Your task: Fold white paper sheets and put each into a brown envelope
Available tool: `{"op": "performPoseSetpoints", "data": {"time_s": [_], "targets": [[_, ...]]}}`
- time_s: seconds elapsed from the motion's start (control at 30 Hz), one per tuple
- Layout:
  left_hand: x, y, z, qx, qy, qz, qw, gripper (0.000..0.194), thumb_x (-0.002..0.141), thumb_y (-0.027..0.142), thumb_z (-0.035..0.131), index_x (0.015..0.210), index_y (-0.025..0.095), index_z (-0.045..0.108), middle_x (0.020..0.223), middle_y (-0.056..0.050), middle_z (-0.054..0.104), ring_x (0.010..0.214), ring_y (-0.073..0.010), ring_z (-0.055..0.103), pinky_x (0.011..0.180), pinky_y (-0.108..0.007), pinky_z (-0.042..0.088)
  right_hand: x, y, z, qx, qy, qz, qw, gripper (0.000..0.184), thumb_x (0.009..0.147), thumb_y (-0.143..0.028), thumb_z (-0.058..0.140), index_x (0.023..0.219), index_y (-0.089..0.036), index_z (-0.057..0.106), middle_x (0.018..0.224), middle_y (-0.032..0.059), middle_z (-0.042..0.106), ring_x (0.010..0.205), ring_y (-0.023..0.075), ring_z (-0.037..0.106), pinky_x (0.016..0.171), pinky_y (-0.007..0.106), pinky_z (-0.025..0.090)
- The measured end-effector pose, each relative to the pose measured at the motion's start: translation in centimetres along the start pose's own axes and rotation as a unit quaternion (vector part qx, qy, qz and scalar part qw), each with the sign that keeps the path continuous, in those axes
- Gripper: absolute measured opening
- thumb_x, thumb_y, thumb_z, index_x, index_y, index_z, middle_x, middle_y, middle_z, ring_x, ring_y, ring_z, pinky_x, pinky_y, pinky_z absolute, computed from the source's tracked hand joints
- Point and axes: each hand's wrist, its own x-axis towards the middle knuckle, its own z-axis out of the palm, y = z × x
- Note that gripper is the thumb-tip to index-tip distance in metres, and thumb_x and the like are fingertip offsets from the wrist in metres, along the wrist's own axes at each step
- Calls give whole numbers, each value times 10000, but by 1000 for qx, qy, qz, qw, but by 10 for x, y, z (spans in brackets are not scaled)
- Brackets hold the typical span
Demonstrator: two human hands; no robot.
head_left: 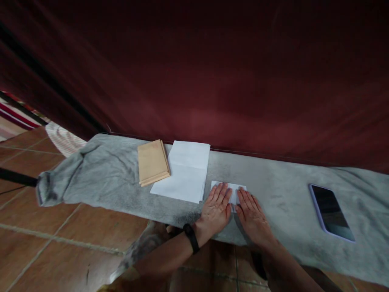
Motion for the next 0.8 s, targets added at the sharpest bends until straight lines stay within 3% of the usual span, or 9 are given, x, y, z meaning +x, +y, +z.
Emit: {"op": "performPoseSetpoints", "data": {"time_s": [0.3,0.53,0.67,0.8], "targets": [[3,-3,-4,-13,-27,26,999,539,1014,313,406,1524,141,392,1639,-103,327,1527,-258,272,1259,-485,213,1,54,1,79,-71,-52,993,571,1060,-390,359,1608,-274,249,1630,57,363,1489,217,358,1215,487,343],[2,-3,-1,-6,-36,34,999,556,1018,334,399,1541,149,364,1642,-115,317,1527,-251,272,1263,-489,191,10,72,-8,101,-113,-55,987,510,1048,-408,381,1544,-289,411,1606,32,409,1482,219,369,1214,484,359],[3,-3,-3,-5,-36,31,999,555,1021,337,393,1542,150,366,1641,-115,320,1531,-253,262,1263,-485,189,19,65,-11,114,-76,-37,990,504,1055,-402,357,1535,-268,432,1544,61,499,1427,236,457,1198,505,382],[3,-3,-4,-1,-34,35,999,574,1023,341,382,1558,141,341,1640,-123,321,1538,-260,239,1256,-485,194,24,23,-12,121,-12,-3,993,560,1067,-382,311,1603,-228,274,1590,92,428,1466,246,400,1208,508,366]]}}
